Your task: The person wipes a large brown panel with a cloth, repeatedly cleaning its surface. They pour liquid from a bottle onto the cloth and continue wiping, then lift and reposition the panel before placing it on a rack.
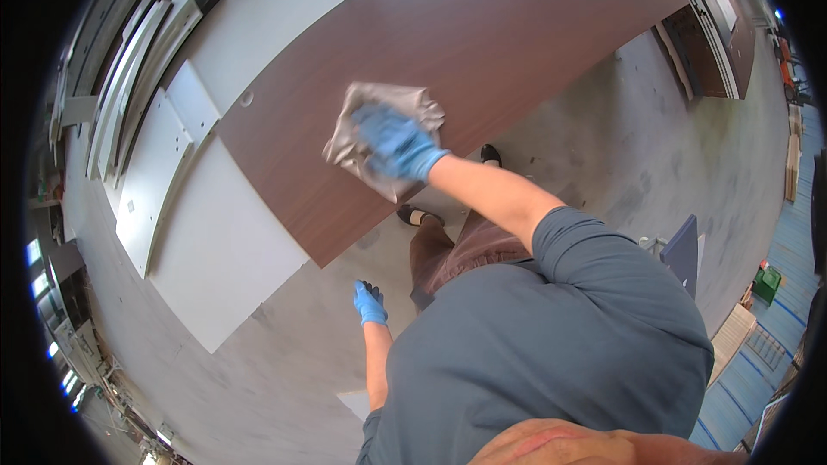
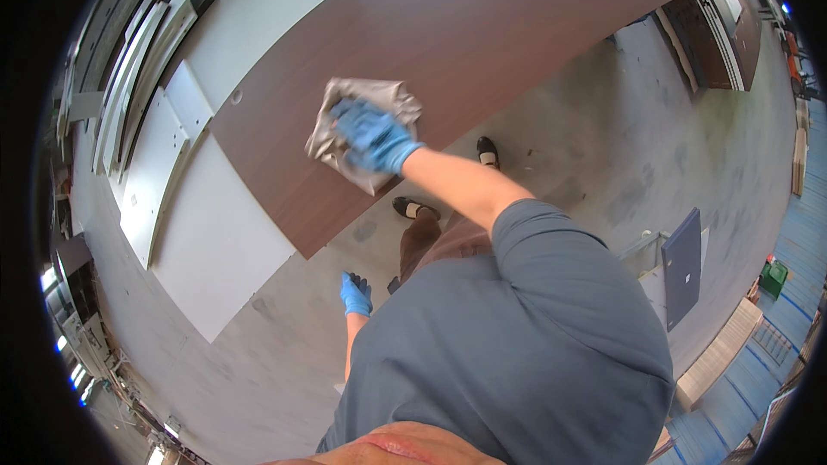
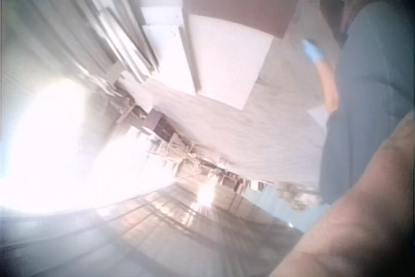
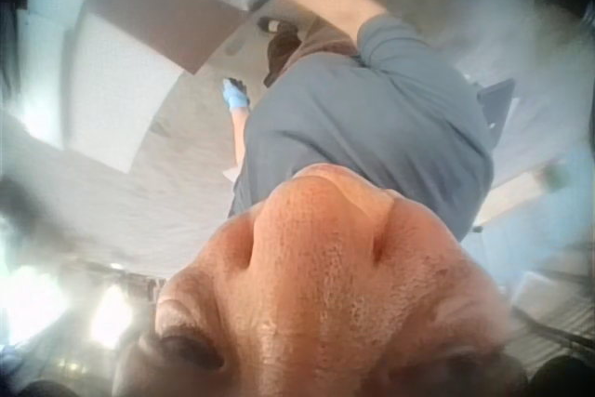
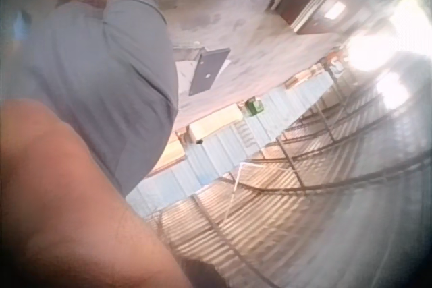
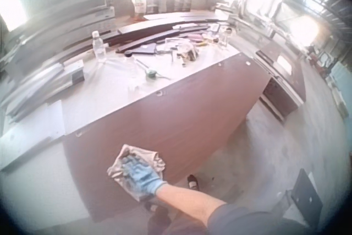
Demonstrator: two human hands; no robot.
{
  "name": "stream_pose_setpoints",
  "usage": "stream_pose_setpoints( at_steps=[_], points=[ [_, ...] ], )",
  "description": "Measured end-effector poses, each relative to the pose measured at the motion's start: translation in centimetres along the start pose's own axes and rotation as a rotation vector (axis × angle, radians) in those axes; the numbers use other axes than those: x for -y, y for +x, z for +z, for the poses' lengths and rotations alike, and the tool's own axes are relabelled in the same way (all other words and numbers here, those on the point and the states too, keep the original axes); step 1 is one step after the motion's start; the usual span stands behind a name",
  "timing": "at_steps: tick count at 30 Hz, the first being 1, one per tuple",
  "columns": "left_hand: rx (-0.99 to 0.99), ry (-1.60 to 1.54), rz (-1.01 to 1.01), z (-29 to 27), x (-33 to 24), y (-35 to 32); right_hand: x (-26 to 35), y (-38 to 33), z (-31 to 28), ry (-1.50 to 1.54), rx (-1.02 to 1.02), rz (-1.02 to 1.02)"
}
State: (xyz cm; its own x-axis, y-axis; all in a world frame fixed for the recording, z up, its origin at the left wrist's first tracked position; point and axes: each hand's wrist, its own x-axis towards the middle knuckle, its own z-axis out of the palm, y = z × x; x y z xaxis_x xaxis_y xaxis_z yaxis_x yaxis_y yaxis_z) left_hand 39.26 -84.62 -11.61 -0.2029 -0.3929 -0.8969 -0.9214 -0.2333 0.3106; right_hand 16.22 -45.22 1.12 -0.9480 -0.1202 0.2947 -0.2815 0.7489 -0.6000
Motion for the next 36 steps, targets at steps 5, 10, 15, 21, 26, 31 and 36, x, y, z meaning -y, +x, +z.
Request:
stream_pose_setpoints(
  at_steps=[5, 10, 15, 21, 26, 31, 36],
  points=[
    [0.022, 0.097, 0.056, 7.9, 0.4, -4.3, -18.7, -4.8, -15.1, -0.49, -0.067, 0.418],
    [0.117, 0.261, 0.11, 21.0, 0.6, -10.0, -37.3, -14.1, -30.4, -0.79, -0.341, 0.651],
    [0.359, 0.24, 0.091, 33.5, 1.2, -15.4, -46.4, -19.4, -38.5, -0.765, -0.33, 0.74],
    [0.631, 0.253, 0.055, 42.8, 2.2, -18.2, -41.7, -15.9, -37.4, -0.573, -0.084, 0.524],
    [0.663, 0.408, 0.065, 46.1, 1.4, -14.9, -39.5, -14.6, -36.7, -0.325, -0.178, 0.085],
    [0.205, 0.559, 0.089, 48.5, 1.5, -16.2, -44.9, -14.9, -41.9, -0.294, -0.127, 0.076],
    [0.221, 0.951, 0.16, 54.0, 2.8, -21.7, -56.0, -17.3, -52.1, -0.387, -0.131, 0.281]
  ],
)
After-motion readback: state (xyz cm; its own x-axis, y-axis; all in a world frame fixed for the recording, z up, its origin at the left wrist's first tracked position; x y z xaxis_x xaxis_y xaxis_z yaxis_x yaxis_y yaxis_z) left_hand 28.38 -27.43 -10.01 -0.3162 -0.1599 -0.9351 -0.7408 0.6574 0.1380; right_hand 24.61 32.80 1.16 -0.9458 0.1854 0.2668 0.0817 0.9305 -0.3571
